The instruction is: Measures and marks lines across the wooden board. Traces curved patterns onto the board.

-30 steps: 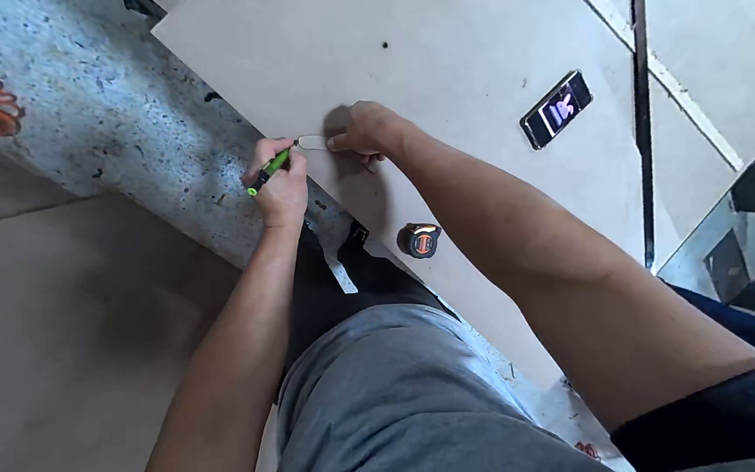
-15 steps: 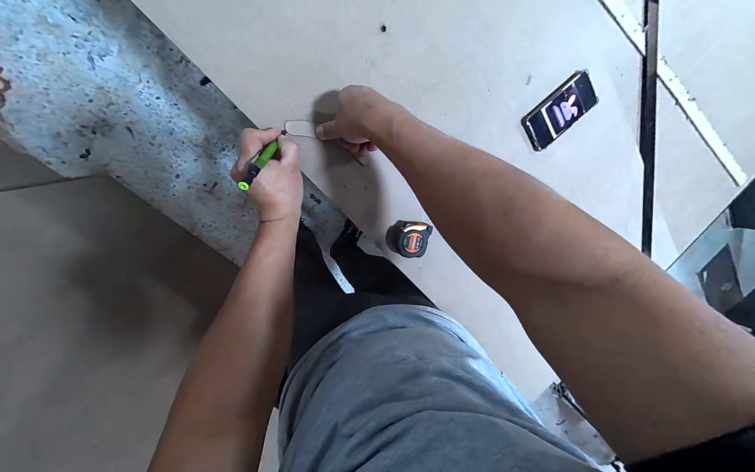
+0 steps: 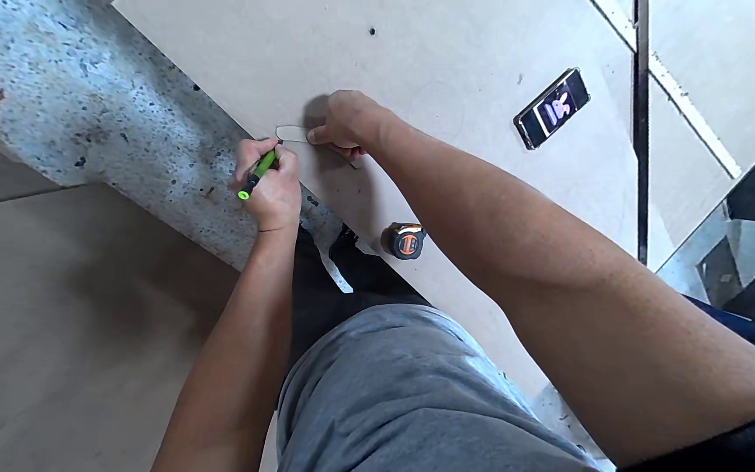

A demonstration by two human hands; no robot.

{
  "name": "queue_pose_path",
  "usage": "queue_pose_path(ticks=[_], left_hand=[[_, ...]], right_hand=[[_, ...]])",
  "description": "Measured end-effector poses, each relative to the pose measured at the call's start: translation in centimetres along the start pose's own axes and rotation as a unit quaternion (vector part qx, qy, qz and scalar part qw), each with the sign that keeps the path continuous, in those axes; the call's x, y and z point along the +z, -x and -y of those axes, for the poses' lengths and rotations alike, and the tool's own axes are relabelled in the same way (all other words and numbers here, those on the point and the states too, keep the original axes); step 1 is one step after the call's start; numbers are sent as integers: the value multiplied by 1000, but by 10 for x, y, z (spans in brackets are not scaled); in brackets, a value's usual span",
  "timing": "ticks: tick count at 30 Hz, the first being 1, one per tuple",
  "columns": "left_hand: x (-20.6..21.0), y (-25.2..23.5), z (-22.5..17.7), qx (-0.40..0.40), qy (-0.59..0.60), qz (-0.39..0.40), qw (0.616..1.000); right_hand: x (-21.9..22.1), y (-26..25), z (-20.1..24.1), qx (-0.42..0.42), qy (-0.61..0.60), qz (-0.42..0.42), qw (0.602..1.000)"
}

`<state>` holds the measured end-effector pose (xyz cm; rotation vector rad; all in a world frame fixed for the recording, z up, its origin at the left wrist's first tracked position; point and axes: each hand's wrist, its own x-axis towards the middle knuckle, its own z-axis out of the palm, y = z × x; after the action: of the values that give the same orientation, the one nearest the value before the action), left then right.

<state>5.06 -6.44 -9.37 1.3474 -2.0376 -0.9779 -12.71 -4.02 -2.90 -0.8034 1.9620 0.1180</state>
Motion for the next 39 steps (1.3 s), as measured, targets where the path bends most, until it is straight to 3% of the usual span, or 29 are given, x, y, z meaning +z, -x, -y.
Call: queue_pose_path(ticks=[10, 19, 23, 30, 39], left_hand=[[16, 21, -16, 40, -40, 48, 997], [24, 45, -9, 110, 77, 151, 979], [17, 44, -8, 115, 63, 219, 967], [16, 41, -10, 90, 52, 223, 969], [1, 4, -1, 54, 17, 153, 987]], right_hand=[[1, 0, -1, -3, 9, -5, 1000], [1, 1, -2, -18, 14, -20, 1000], [1, 1, -1, -10, 11, -13, 1000], [1, 3, 0, -9, 20, -18, 1000], [2, 0, 0, 5, -4, -12, 1000]])
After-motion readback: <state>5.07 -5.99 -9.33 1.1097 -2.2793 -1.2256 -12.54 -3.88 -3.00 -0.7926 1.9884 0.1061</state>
